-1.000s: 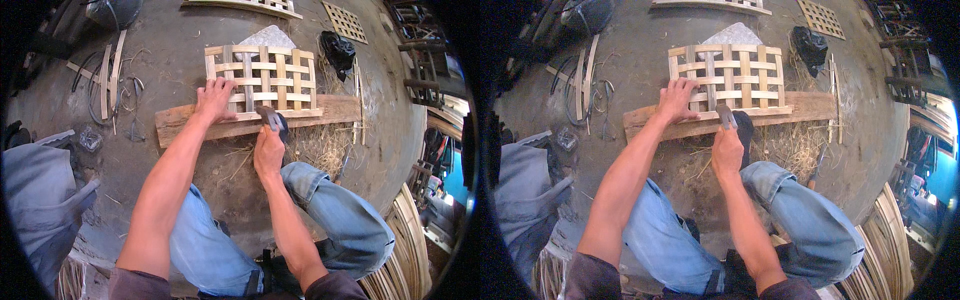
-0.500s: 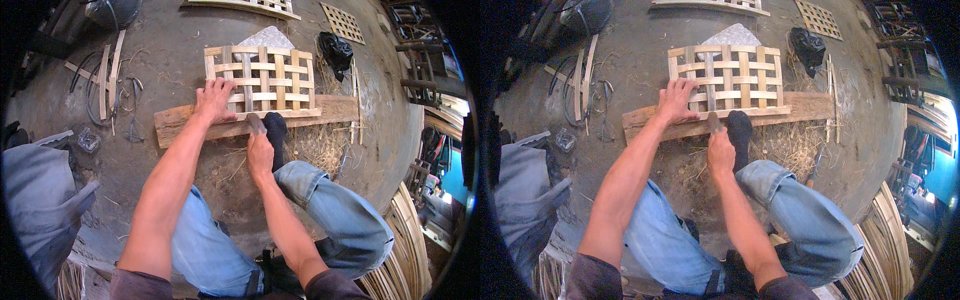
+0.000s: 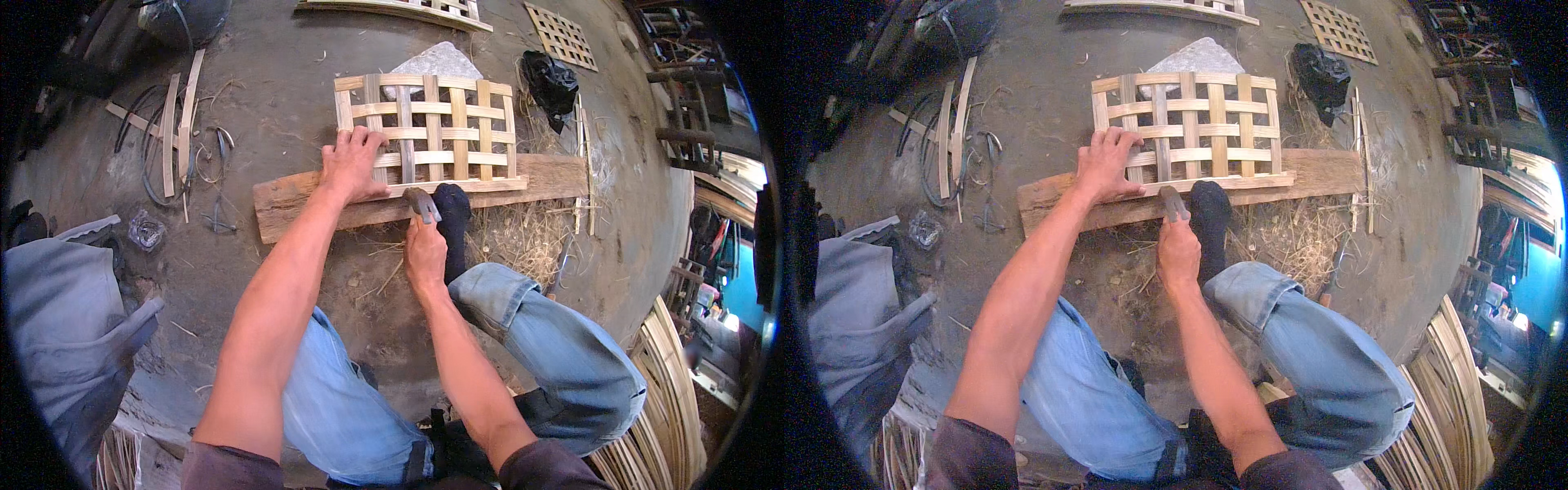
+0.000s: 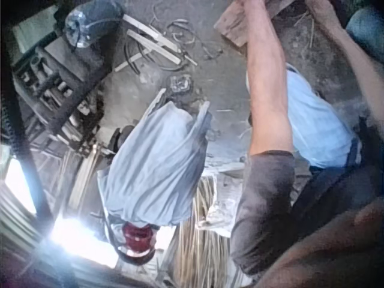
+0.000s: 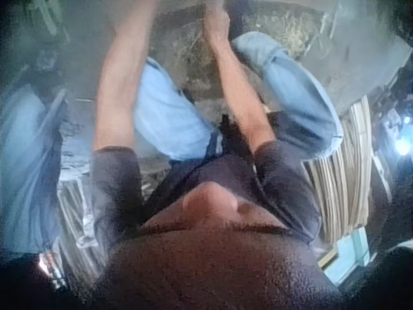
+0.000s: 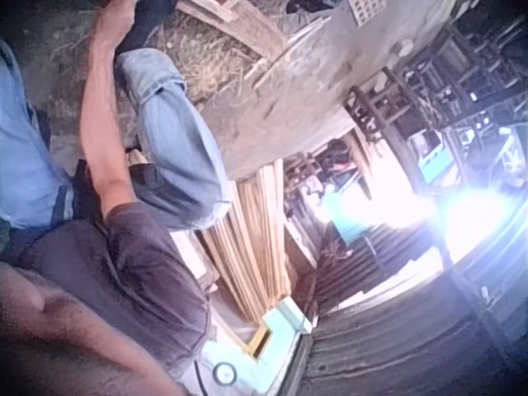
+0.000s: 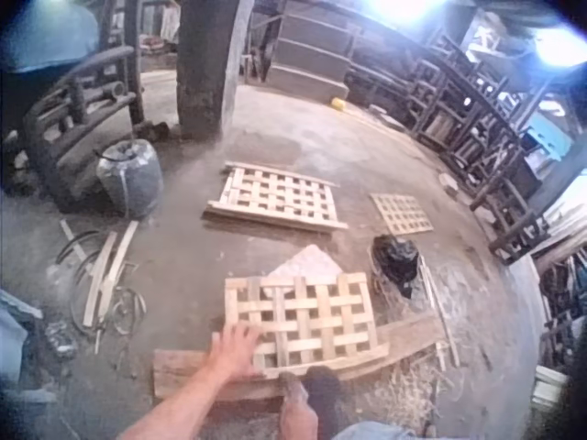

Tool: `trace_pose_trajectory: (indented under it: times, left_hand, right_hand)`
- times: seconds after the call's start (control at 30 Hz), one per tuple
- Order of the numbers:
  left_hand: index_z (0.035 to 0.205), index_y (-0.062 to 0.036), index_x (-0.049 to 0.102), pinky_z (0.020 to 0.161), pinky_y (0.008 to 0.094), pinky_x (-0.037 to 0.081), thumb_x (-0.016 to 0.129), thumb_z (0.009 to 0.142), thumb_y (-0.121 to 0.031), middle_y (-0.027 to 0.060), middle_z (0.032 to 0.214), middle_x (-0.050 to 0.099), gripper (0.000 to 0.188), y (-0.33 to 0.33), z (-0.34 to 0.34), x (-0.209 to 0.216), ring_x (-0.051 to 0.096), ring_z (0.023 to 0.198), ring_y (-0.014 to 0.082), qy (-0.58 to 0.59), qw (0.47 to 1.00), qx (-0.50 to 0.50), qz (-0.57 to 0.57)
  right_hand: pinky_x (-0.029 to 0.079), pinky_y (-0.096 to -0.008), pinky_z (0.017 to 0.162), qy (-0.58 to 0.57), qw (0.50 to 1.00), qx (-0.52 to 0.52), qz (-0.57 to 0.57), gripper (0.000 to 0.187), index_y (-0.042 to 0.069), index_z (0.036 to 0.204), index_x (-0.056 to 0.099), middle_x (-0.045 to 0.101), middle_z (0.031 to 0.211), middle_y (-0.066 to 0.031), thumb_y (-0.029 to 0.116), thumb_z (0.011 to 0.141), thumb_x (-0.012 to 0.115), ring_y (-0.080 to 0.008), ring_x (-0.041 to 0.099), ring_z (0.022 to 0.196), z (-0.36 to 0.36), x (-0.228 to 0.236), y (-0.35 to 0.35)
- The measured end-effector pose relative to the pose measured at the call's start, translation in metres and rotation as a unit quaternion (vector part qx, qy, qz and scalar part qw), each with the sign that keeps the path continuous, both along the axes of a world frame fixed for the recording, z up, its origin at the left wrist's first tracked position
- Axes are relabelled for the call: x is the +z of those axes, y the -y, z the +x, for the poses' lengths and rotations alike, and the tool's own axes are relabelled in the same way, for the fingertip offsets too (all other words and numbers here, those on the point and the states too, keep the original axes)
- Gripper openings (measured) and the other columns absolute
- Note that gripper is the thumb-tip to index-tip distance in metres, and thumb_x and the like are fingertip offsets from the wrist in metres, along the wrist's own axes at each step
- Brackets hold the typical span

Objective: The person assembles a wooden lattice panel by hand, inserting thin wooden strips into a frame and tapping them into place with a hammer. The person repeatedly adjusts and secures the strips to form a grid pattern.

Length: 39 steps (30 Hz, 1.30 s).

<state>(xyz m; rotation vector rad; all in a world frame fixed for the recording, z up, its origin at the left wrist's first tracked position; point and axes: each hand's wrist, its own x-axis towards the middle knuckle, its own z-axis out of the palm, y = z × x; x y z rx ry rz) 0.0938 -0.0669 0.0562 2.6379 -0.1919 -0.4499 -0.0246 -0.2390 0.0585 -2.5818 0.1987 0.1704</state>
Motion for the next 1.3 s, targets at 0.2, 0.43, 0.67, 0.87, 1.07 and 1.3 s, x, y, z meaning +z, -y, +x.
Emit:
trace_pose_trajectory:
  times: [0.2,0.43,0.67,0.87,1.07,1.3]
  left_hand:
    - [0.132,-0.0264,0.049,0.098,0.0556,0.045,0.094,0.056,-0.042,0.0041,0.134,0.047,0.09,-0.01,0.002,0.0,0.042,0.132,0.0305,-0.024,1.0,0.003,0.012]
    - [0.131,-0.0254,0.05,0.098,0.0554,0.045,0.094,0.057,-0.041,0.0036,0.135,0.046,0.087,-0.007,0.004,0.002,0.042,0.131,0.0305,-0.008,1.0,0.01,0.011]
    - [0.132,-0.0243,0.05,0.097,0.0544,0.047,0.094,0.056,-0.04,0.0045,0.132,0.047,0.09,-0.006,-0.001,-0.001,0.044,0.13,0.0317,-0.011,1.0,0.008,0.01]
    - [0.133,-0.0229,0.05,0.099,0.0538,0.046,0.094,0.056,-0.04,0.0055,0.133,0.048,0.09,-0.002,0.0,0.002,0.045,0.13,0.032,-0.024,0.999,0.002,0.029]
    - [0.137,-0.0219,0.047,0.101,0.0533,0.045,0.094,0.059,-0.039,0.0067,0.135,0.048,0.093,0.004,0.005,0.006,0.044,0.132,0.0314,-0.021,0.998,0.003,0.054]
    - [0.142,-0.0169,0.045,0.106,0.0498,0.041,0.087,0.071,-0.035,0.0107,0.139,0.047,0.084,-0.004,-0.002,0.016,0.046,0.132,0.032,0.05,0.997,-0.011,0.057]
  right_hand:
    - [0.051,-0.0568,0.074,0.094,0.994,-0.019,0.047,0.02,-0.001,0.102,0.058,0.066,0.09,-0.0303,0.018,0.102,0.05,-0.05,0.064,0.087,0.003,0.031,-0.016]
    - [0.049,-0.0594,0.069,0.056,0.998,-0.018,0.023,0.017,0.002,0.106,0.053,0.065,0.081,-0.0307,0.018,0.1,0.051,-0.0511,0.064,0.082,0.014,0.025,-0.009]
    - [0.048,-0.0613,0.068,0.004,0.998,-0.01,0.055,0.017,0.002,0.104,0.051,0.064,0.079,-0.0323,0.019,0.1,0.051,-0.0523,0.063,0.08,0.011,0.025,-0.008]
    - [0.049,-0.0608,0.071,-0.059,0.998,0.007,-0.006,0.024,-0.002,0.102,0.052,0.064,0.082,-0.0331,0.023,0.102,0.049,-0.0527,0.063,0.084,0.021,0.026,0.002]
    - [0.05,-0.057,0.08,0.11,0.991,-0.068,-0.021,0.033,-0.002,0.102,0.06,0.066,0.092,-0.0317,0.028,0.104,0.046,-0.0503,0.064,0.09,0.085,0.1,0.06]
    - [0.049,-0.0568,0.084,-0.13,0.938,0.208,-0.244,0.039,0.0,0.106,0.062,0.067,0.101,-0.0299,0.035,0.103,0.044,-0.0493,0.063,0.099,0.13,0.19,0.198]
